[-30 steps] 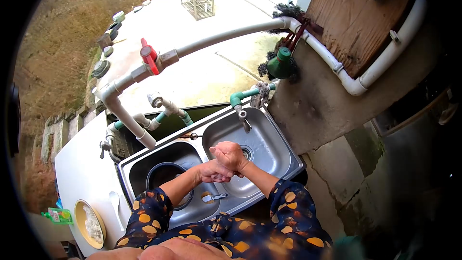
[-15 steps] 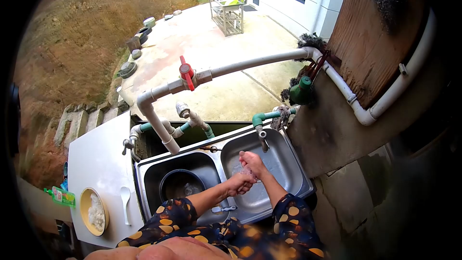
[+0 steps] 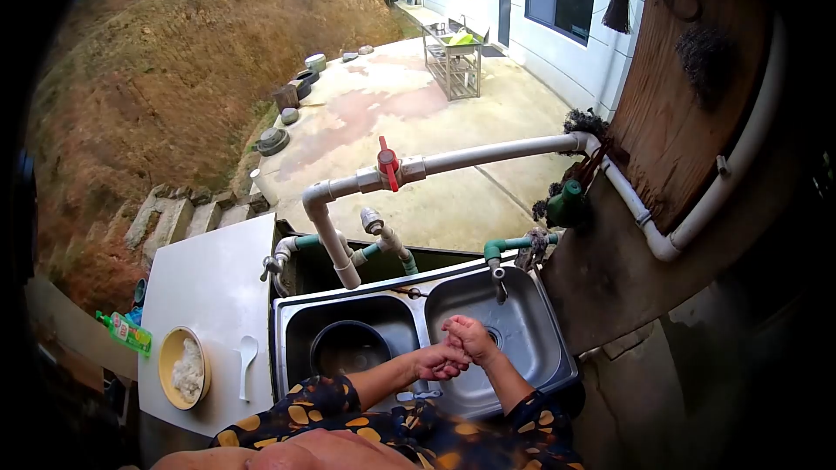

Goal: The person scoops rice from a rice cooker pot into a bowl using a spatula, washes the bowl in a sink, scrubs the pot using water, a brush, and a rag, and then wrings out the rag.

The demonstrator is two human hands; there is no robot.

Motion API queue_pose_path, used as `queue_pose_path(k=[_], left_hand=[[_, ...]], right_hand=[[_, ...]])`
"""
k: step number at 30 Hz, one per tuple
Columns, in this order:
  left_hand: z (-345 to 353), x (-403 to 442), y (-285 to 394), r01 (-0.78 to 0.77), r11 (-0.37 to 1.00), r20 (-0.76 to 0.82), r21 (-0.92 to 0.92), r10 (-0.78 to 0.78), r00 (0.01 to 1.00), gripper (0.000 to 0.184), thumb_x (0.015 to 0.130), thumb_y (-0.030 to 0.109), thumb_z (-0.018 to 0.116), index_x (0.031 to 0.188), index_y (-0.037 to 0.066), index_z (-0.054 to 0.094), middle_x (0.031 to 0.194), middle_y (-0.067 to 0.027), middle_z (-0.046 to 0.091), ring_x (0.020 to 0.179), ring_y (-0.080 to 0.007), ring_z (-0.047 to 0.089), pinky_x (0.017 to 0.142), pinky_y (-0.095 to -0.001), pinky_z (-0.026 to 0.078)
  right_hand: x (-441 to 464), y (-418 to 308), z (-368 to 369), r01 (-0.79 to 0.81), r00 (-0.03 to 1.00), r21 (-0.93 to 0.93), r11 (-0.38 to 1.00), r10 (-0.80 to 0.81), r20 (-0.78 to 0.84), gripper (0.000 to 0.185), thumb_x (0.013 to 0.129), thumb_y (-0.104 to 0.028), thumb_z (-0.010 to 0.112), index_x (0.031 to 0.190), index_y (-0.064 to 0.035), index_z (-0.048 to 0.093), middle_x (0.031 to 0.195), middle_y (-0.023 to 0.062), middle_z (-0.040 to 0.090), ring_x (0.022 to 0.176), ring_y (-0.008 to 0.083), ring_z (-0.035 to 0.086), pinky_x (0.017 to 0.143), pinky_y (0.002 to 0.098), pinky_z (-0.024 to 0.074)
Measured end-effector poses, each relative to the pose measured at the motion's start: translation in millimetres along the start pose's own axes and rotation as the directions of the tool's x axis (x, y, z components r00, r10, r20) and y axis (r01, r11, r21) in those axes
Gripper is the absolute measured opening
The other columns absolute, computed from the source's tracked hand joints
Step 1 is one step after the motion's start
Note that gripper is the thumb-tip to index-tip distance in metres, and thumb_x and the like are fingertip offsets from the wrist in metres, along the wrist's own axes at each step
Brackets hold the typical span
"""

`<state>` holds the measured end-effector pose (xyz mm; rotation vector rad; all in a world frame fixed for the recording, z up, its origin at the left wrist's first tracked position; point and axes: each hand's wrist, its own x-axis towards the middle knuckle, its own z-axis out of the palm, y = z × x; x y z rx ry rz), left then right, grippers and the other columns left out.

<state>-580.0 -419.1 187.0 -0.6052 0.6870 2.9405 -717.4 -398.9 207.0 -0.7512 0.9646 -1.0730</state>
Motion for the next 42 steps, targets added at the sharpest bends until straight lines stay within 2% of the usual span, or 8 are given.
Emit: queue_pose_path(k=[11, 14, 16, 26, 28, 30, 34, 42], left_hand=[[39, 8, 25, -0.028, 0.645, -0.277, 0.763, 0.366, 0.889, 0.016, 0.072, 0.024, 0.061, 0.076, 0.013, 0.048, 0.052, 0.0020, 0.043, 0.038, -0.0070, 0.037, 0.033, -0.0221, 0.025], [28, 28, 19, -0.186, 0.292, -0.055, 0.938, 0.657, 0.752, 0.022, 0.074, 0.027, 0.058, 0.084, 0.007, 0.052, 0.059, -0.0082, 0.054, 0.045, -0.0210, 0.051, 0.041, -0.0329, 0.040], [-16, 64, 8, -0.133, -0.038, 0.120, 0.990, 0.715, 0.689, 0.037, 0.076, 0.031, 0.055, 0.101, 0.004, 0.052, 0.092, -0.0228, 0.061, 0.088, -0.0427, 0.056, 0.078, -0.0448, 0.046], [-15, 66, 2, 0.182, 0.021, -0.137, 0.983, 0.740, 0.658, 0.036, 0.075, 0.029, 0.060, 0.103, 0.007, 0.056, 0.081, -0.0182, 0.062, 0.082, -0.0380, 0.060, 0.074, -0.0425, 0.048], [-15, 60, 9, -0.598, 0.157, 0.231, 0.786, 0.823, 0.519, 0.035, 0.068, 0.027, 0.069, 0.093, 0.004, 0.060, 0.072, -0.0089, 0.062, 0.060, -0.0242, 0.060, 0.056, -0.0364, 0.049], [31, -5, 35, -0.205, 0.547, -0.057, 0.811, 0.423, 0.904, 0.020, 0.070, 0.023, 0.071, 0.080, 0.008, 0.062, 0.063, -0.0006, 0.057, 0.048, -0.0060, 0.048, 0.038, -0.0201, 0.033], [58, -43, 37, -0.263, 0.699, -0.075, 0.665, 0.413, 0.908, 0.029, 0.078, 0.038, 0.067, 0.083, 0.009, 0.062, 0.065, 0.0020, 0.055, 0.052, -0.0063, 0.049, 0.045, -0.0204, 0.038], [74, -74, 75, -0.376, 0.642, -0.141, 0.668, 0.605, 0.784, 0.028, 0.088, 0.028, 0.054, 0.098, 0.003, 0.060, 0.085, -0.0030, 0.060, 0.075, -0.0104, 0.057, 0.068, -0.0238, 0.046]], right_hand=[[8, -14, 7, 0.191, 0.929, 0.000, 0.982, -0.181, -0.323, 0.027, 0.088, -0.028, 0.056, 0.075, -0.0040, 0.051, 0.046, -0.0023, 0.034, 0.037, 0.0085, 0.033, 0.037, 0.0242, 0.0299], [10, -11, 0, 0.210, 0.888, 0.010, 0.978, -0.186, -0.419, 0.027, 0.088, -0.027, 0.055, 0.075, -0.0043, 0.051, 0.046, -0.0024, 0.033, 0.036, 0.0087, 0.031, 0.035, 0.0251, 0.0284], [11, -4, -6, 0.224, 0.861, 0.082, 0.971, -0.157, -0.483, 0.026, 0.088, -0.026, 0.054, 0.075, -0.0047, 0.050, 0.046, -0.0023, 0.032, 0.035, 0.0092, 0.030, 0.034, 0.0254, 0.0273], [21, 24, -28, 0.330, 0.809, 0.060, 0.942, -0.249, -0.532, 0.022, 0.086, -0.025, 0.059, 0.086, -0.0035, 0.052, 0.055, 0.0009, 0.045, 0.042, 0.0107, 0.043, 0.038, 0.0259, 0.0361], [13, 25, -36, 0.240, 0.848, -0.366, 0.899, -0.378, -0.371, 0.030, 0.083, -0.025, 0.063, 0.099, -0.0018, 0.054, 0.072, 0.0040, 0.056, 0.057, 0.0126, 0.054, 0.044, 0.0261, 0.0437], [-1, 19, -43, 0.112, 0.905, -0.488, 0.866, -0.292, -0.310, 0.040, 0.082, -0.025, 0.064, 0.111, -0.0007, 0.051, 0.090, 0.0082, 0.059, 0.072, 0.0164, 0.060, 0.052, 0.0292, 0.0510], [-41, -34, -15, -0.143, 0.985, -0.029, 0.989, 0.140, -0.098, 0.043, 0.078, -0.011, 0.063, 0.117, -0.0019, 0.047, 0.106, 0.0095, 0.056, 0.091, 0.0196, 0.059, 0.077, 0.0308, 0.0514], [-60, -92, -6, -0.082, 0.996, -0.164, 0.983, 0.086, 0.016, 0.042, 0.068, 0.006, 0.051, 0.110, 0.0018, 0.053, 0.100, 0.0089, 0.060, 0.088, 0.0178, 0.061, 0.079, 0.0283, 0.0497]])
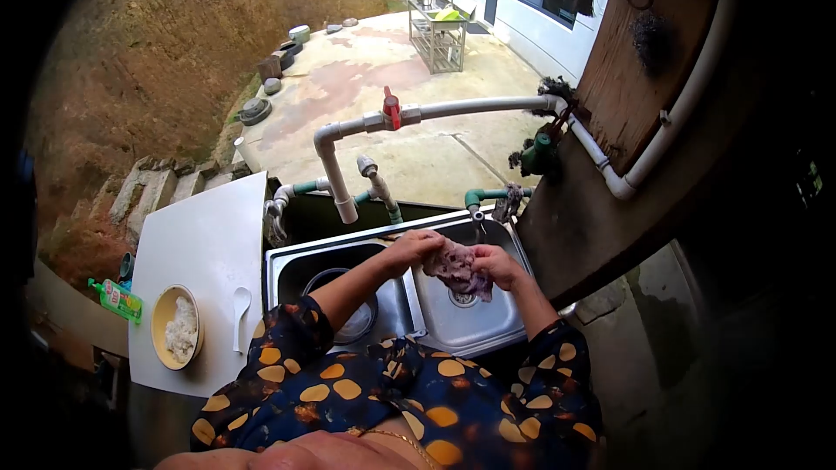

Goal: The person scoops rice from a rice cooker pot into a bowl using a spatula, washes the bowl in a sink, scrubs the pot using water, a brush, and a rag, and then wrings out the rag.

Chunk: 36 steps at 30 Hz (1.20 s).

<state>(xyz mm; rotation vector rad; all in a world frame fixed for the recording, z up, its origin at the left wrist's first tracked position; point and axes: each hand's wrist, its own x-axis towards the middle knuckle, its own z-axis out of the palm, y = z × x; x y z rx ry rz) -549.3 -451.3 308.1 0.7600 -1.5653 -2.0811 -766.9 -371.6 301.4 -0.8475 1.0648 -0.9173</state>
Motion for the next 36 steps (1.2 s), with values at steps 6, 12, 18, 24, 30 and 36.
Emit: queue_pose_path(k=[6, 12, 18, 24, 30, 36], left_hand=[[-15, 3, 43, -0.204, 0.979, -0.092, -0.016, 0.202, 0.975, 0.031, 0.091, 0.028, 0.049, 0.106, 0.002, 0.057, 0.091, -0.0046, 0.061, 0.080, -0.0111, 0.059, 0.072, -0.0253, 0.048], [-4, 0, 70, -0.267, 0.956, -0.142, -0.124, 0.249, 0.958, 0.026, 0.092, 0.027, 0.048, 0.099, 0.003, 0.058, 0.084, -0.0028, 0.057, 0.072, -0.0090, 0.057, 0.065, -0.0226, 0.048], [-7, 0, 77, -0.304, 0.952, -0.178, 0.028, 0.304, 0.936, 0.029, 0.091, 0.031, 0.050, 0.094, 0.003, 0.058, 0.078, -0.0026, 0.058, 0.068, -0.0078, 0.055, 0.059, -0.0208, 0.045], [3, 12, 96, -0.242, 0.945, -0.042, 0.222, 0.257, 0.966, 0.034, 0.090, 0.036, 0.051, 0.086, 0.003, 0.058, 0.068, -0.0016, 0.056, 0.058, -0.0075, 0.053, 0.053, -0.0217, 0.044], [18, 4, 119, -0.173, 0.969, 0.059, 0.179, 0.165, 0.985, 0.035, 0.087, 0.039, 0.055, 0.086, 0.004, 0.059, 0.072, -0.0025, 0.057, 0.060, -0.0084, 0.054, 0.054, -0.0218, 0.047], [-9, -9, 117, -0.155, 0.985, 0.063, 0.070, 0.150, 0.987, 0.043, 0.084, 0.038, 0.060, 0.110, 0.005, 0.052, 0.094, -0.0087, 0.058, 0.086, -0.0137, 0.058, 0.074, -0.0252, 0.049]], right_hand=[[-27, -63, 18, 0.143, 0.990, -0.073, 0.987, -0.142, 0.025, 0.036, 0.090, -0.012, 0.050, 0.124, -0.0002, 0.044, 0.113, 0.0112, 0.055, 0.099, 0.0142, 0.056, 0.085, 0.0260, 0.0473], [-29, -71, 31, 0.388, 0.846, -0.866, 0.316, -0.496, 0.198, 0.067, 0.065, -0.026, 0.073, 0.122, -0.0033, 0.047, 0.112, 0.0166, 0.052, 0.099, 0.0243, 0.054, 0.088, 0.0300, 0.0420], [-21, -69, 17, 0.270, 0.829, -0.813, 0.515, -0.554, -0.076, 0.028, 0.085, -0.011, 0.052, 0.109, 0.0000, 0.057, 0.080, 0.0008, 0.062, 0.075, 0.0089, 0.057, 0.072, 0.0237, 0.0474], [-11, -74, 30, 0.299, 0.816, -0.755, 0.584, -0.567, -0.116, 0.041, 0.082, -0.027, 0.061, 0.117, -0.0056, 0.054, 0.097, 0.0098, 0.062, 0.089, 0.0151, 0.059, 0.079, 0.0286, 0.0458], [11, -54, 61, 0.477, 0.869, -0.408, 0.779, -0.487, 0.086, 0.063, 0.072, -0.028, 0.074, 0.124, -0.0057, 0.045, 0.108, 0.0081, 0.056, 0.100, 0.0154, 0.052, 0.084, 0.0315, 0.0427], [0, -59, 62, 0.506, 0.863, 0.052, 0.861, -0.504, -0.043, 0.027, 0.092, -0.021, 0.048, 0.104, 0.0008, 0.058, 0.094, 0.0036, 0.060, 0.084, 0.0103, 0.056, 0.077, 0.0232, 0.0457]])
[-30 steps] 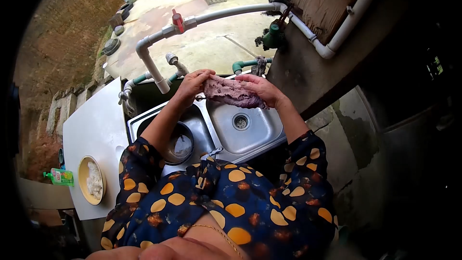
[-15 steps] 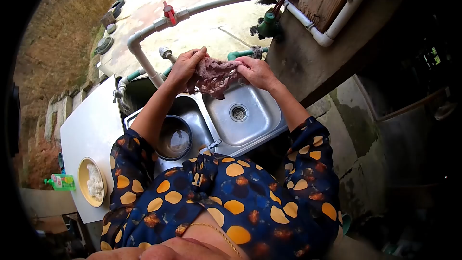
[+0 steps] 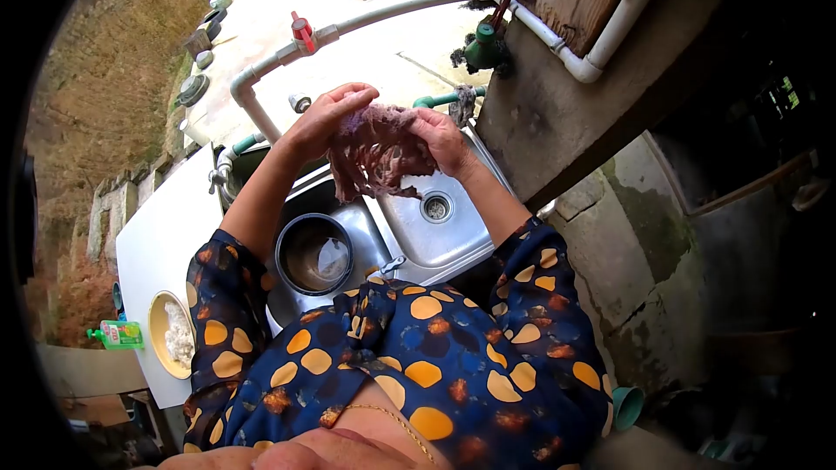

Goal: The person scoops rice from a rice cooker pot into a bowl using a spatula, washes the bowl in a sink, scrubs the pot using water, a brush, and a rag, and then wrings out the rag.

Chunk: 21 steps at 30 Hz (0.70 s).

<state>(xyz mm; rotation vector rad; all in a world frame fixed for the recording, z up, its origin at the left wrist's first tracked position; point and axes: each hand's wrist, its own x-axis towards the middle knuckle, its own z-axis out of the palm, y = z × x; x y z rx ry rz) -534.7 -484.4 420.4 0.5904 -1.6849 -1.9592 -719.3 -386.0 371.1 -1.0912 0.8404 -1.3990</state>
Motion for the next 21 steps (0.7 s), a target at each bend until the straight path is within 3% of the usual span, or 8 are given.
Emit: queue_pose_path(k=[2, 4, 6, 9, 12, 14, 15, 21], left_hand=[[-14, -2, -11, -0.015, 0.947, -0.038, 0.322, 0.029, 0.999, 0.082, 0.068, 0.042, 0.075, 0.130, 0.003, 0.035, 0.117, -0.0186, 0.047, 0.107, -0.0256, 0.049, 0.089, -0.0347, 0.043], [-1, -5, -18, -0.179, 0.733, -0.015, 0.656, 0.251, 0.968, 0.090, 0.064, 0.042, 0.077, 0.132, 0.003, 0.033, 0.125, -0.0208, 0.042, 0.114, -0.0296, 0.044, 0.094, -0.0386, 0.039], [13, -3, -25, -0.391, 0.607, 0.149, 0.692, 0.410, 0.900, 0.083, 0.065, 0.033, 0.079, 0.131, 0.008, 0.034, 0.127, -0.0170, 0.043, 0.118, -0.0254, 0.042, 0.097, -0.0421, 0.037], [18, 3, -24, -0.332, 0.761, 0.133, 0.558, 0.312, 0.941, 0.057, 0.074, 0.018, 0.072, 0.121, 0.007, 0.042, 0.106, -0.0133, 0.057, 0.098, -0.0188, 0.055, 0.087, -0.0341, 0.045], [10, 5, -15, -0.263, 0.858, 0.095, 0.442, 0.247, 0.964, 0.018, 0.084, 0.011, 0.062, 0.099, 0.002, 0.058, 0.084, -0.0037, 0.062, 0.079, -0.0096, 0.059, 0.070, -0.0236, 0.050], [2, 4, -1, -0.090, 0.943, 0.100, 0.321, 0.061, 0.993, 0.016, 0.086, 0.014, 0.059, 0.097, 0.002, 0.060, 0.082, -0.0024, 0.062, 0.074, -0.0071, 0.058, 0.062, -0.0217, 0.049], [3, 4, 3, -0.201, 0.893, 0.113, 0.402, 0.169, 0.979, 0.019, 0.089, 0.019, 0.055, 0.098, 0.003, 0.060, 0.079, -0.0012, 0.060, 0.068, -0.0054, 0.056, 0.055, -0.0206, 0.047], [-3, 15, 27, -0.260, 0.814, 0.093, 0.519, 0.249, 0.964, 0.025, 0.092, 0.026, 0.049, 0.096, 0.003, 0.060, 0.076, 0.0007, 0.058, 0.068, -0.0061, 0.053, 0.059, -0.0214, 0.044]], right_hand=[[2, -16, 10, -0.027, 0.999, 0.100, 0.995, 0.030, -0.031, 0.029, 0.092, -0.023, 0.048, 0.100, 0.0026, 0.059, 0.088, 0.0038, 0.061, 0.078, 0.0097, 0.057, 0.072, 0.0231, 0.0476], [11, -16, -4, -0.119, 0.993, -0.032, 0.992, 0.118, -0.006, 0.031, 0.092, -0.026, 0.048, 0.098, 0.0026, 0.059, 0.085, 0.0042, 0.061, 0.074, 0.0094, 0.057, 0.068, 0.0228, 0.0480], [16, -21, -7, -0.209, 0.977, -0.162, 0.964, 0.212, 0.005, 0.033, 0.092, -0.028, 0.048, 0.097, 0.0026, 0.060, 0.082, 0.0047, 0.061, 0.071, 0.0090, 0.057, 0.064, 0.0225, 0.0484], [17, -52, 4, -0.320, 0.937, -0.359, 0.877, 0.350, 0.020, 0.041, 0.090, -0.039, 0.051, 0.092, 0.0010, 0.061, 0.076, 0.0039, 0.059, 0.065, 0.0077, 0.055, 0.060, 0.0208, 0.0466], [15, -67, -10, -0.224, 0.946, -0.559, 0.798, 0.317, 0.073, 0.032, 0.076, -0.022, 0.068, 0.095, 0.0018, 0.058, 0.081, 0.0047, 0.059, 0.072, 0.0094, 0.056, 0.066, 0.0221, 0.0470], [14, -69, -26, -0.229, 0.942, -0.614, 0.756, 0.332, 0.058, 0.030, 0.074, -0.016, 0.067, 0.097, 0.0006, 0.058, 0.083, 0.0030, 0.058, 0.075, 0.0085, 0.054, 0.068, 0.0217, 0.0460], [13, -71, -30, -0.229, 0.937, -0.669, 0.707, 0.346, 0.045, 0.029, 0.073, -0.010, 0.066, 0.098, -0.0005, 0.057, 0.085, 0.0013, 0.058, 0.077, 0.0077, 0.053, 0.069, 0.0213, 0.0451], [7, -77, -55, -0.077, 0.986, -0.780, 0.622, 0.162, 0.032, 0.021, 0.077, -0.009, 0.059, 0.097, -0.0011, 0.060, 0.081, -0.0025, 0.057, 0.072, 0.0042, 0.050, 0.062, 0.0184, 0.0412]])
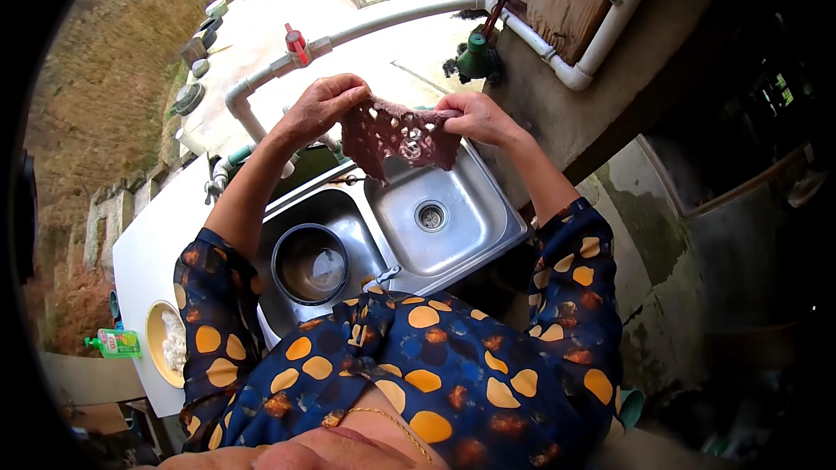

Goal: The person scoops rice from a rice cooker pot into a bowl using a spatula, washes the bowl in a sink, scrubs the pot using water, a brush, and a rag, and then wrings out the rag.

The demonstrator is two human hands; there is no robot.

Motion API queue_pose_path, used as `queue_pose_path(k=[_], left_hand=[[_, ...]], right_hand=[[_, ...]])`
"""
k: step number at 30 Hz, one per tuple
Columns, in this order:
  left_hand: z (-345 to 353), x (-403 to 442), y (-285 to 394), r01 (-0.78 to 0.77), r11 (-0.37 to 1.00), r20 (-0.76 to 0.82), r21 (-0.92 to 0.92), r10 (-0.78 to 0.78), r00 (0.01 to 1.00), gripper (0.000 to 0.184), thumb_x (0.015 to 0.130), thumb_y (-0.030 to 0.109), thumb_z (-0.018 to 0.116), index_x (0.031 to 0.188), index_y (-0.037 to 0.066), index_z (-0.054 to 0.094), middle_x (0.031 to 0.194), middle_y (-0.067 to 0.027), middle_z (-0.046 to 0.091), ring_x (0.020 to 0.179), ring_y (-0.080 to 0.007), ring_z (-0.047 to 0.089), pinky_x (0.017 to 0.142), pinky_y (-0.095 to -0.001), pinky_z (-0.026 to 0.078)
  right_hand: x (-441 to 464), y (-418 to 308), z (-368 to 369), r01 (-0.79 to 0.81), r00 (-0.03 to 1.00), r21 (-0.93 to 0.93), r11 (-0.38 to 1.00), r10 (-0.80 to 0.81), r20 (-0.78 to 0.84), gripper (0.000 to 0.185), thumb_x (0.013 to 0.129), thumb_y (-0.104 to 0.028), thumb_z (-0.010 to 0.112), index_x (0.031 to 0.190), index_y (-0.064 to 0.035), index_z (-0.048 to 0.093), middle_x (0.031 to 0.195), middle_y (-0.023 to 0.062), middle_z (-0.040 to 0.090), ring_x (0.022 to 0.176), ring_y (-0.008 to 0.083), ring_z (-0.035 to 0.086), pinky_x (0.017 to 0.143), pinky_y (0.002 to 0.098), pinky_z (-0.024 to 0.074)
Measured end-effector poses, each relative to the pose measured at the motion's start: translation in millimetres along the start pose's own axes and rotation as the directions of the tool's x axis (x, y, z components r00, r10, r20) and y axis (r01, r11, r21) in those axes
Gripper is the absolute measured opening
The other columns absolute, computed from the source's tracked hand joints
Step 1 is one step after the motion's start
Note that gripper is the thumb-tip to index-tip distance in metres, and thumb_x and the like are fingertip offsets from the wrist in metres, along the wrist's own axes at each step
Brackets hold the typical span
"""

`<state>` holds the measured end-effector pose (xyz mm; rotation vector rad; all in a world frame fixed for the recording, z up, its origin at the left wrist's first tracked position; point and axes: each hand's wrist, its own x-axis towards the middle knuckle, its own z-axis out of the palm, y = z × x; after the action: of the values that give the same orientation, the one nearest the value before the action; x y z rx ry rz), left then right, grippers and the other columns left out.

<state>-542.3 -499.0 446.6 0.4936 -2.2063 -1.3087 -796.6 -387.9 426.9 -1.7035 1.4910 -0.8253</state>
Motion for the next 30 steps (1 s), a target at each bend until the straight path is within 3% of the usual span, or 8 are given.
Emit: queue_pose_path(k=[7, 11, 13, 20, 21, 24, 27, 30], left_hand=[[-22, 27, 35, -0.139, 0.907, -0.113, 0.397, 0.198, 0.974, 0.033, 0.089, 0.032, 0.053, 0.081, 0.001, 0.062, 0.066, -0.0112, 0.060, 0.060, -0.0176, 0.056, 0.057, -0.0321, 0.045], [-47, 48, 51, -0.082, 0.872, -0.202, 0.483, 0.202, 0.958, 0.035, 0.091, 0.034, 0.051, 0.081, 0.002, 0.062, 0.064, -0.0023, 0.058, 0.058, -0.0086, 0.052, 0.054, -0.0267, 0.044], [-63, 69, 54, -0.115, 0.876, -0.267, 0.468, 0.264, 0.927, 0.040, 0.086, 0.043, 0.052, 0.077, 0.007, 0.065, 0.063, -0.0101, 0.061, 0.058, -0.0194, 0.058, 0.055, -0.0329, 0.045], [-100, 125, 50, 0.395, 0.431, -0.518, 0.811, 0.214, 0.828, 0.038, 0.084, 0.041, 0.054, 0.110, 0.014, 0.056, 0.103, -0.0103, 0.060, 0.103, -0.0259, 0.054, 0.087, -0.0432, 0.040], [-101, 104, 49, 0.269, 0.406, -0.436, 0.873, 0.407, 0.803, 0.034, 0.083, 0.037, 0.055, 0.106, 0.012, 0.058, 0.099, -0.0106, 0.061, 0.099, -0.0254, 0.056, 0.086, -0.0419, 0.041], [-82, 76, 52, 0.073, 0.385, -0.221, 0.920, 0.355, 0.909, 0.025, 0.081, 0.028, 0.058, 0.097, 0.008, 0.062, 0.092, -0.0105, 0.063, 0.087, -0.0254, 0.060, 0.083, -0.0389, 0.042], [-48, 56, 38, 0.101, 0.349, -0.117, 0.932, 0.024, 0.993, 0.022, 0.082, 0.020, 0.055, 0.099, 0.008, 0.060, 0.095, -0.0116, 0.062, 0.090, -0.0254, 0.059, 0.084, -0.0402, 0.041], [-32, 6, 29, 0.004, 0.212, -0.123, 0.977, 0.552, 0.825, 0.024, 0.081, 0.016, 0.055, 0.103, 0.006, 0.057, 0.100, -0.0119, 0.060, 0.105, -0.0265, 0.052, 0.092, -0.0463, 0.036]], right_hand=[[20, -37, -29, 0.042, 0.982, 0.016, 0.999, -0.038, -0.184, 0.022, 0.088, -0.018, 0.050, 0.094, 0.0007, 0.061, 0.069, 0.0016, 0.057, 0.047, 0.0068, 0.051, 0.041, 0.0206, 0.0425], [54, -71, -46, 0.103, 0.942, 0.068, 0.992, -0.075, -0.327, 0.024, 0.086, -0.023, 0.054, 0.094, -0.0010, 0.061, 0.067, 0.0015, 0.057, 0.048, 0.0066, 0.051, 0.038, 0.0201, 0.0406], [79, -86, -61, 0.151, 0.917, -0.042, 0.988, -0.156, -0.366, 0.024, 0.085, -0.024, 0.056, 0.092, -0.0015, 0.063, 0.066, 0.0010, 0.057, 0.050, 0.0062, 0.051, 0.040, 0.0209, 0.0404], [178, -88, -86, 0.017, 0.725, -0.708, 0.706, -0.496, -0.478, 0.066, 0.076, -0.054, 0.059, 0.119, -0.0035, 0.053, 0.104, 0.0187, 0.061, 0.092, 0.0281, 0.060, 0.081, 0.0377, 0.0458], [171, -97, -71, 0.045, 0.730, -0.719, 0.694, -0.514, -0.450, 0.057, 0.080, -0.053, 0.055, 0.113, -0.0065, 0.058, 0.102, 0.0170, 0.062, 0.094, 0.0269, 0.060, 0.081, 0.0379, 0.0454], [152, -85, -37, 0.145, 0.797, -0.714, 0.685, -0.508, -0.325, 0.039, 0.087, -0.047, 0.045, 0.096, -0.0151, 0.066, 0.091, 0.0104, 0.065, 0.089, 0.0276, 0.060, 0.081, 0.0392, 0.0434], [160, -58, -13, 0.083, 0.789, -0.891, 0.446, -0.576, -0.215, 0.044, 0.088, -0.049, 0.038, 0.083, -0.0145, 0.065, 0.084, 0.0068, 0.064, 0.082, 0.0257, 0.060, 0.077, 0.0399, 0.0396], [160, -76, -1, 0.078, 0.785, -0.875, 0.479, -0.571, -0.242, 0.042, 0.089, -0.043, 0.038, 0.074, -0.0134, 0.064, 0.074, 0.0067, 0.064, 0.075, 0.0269, 0.060, 0.073, 0.0406, 0.0401]])
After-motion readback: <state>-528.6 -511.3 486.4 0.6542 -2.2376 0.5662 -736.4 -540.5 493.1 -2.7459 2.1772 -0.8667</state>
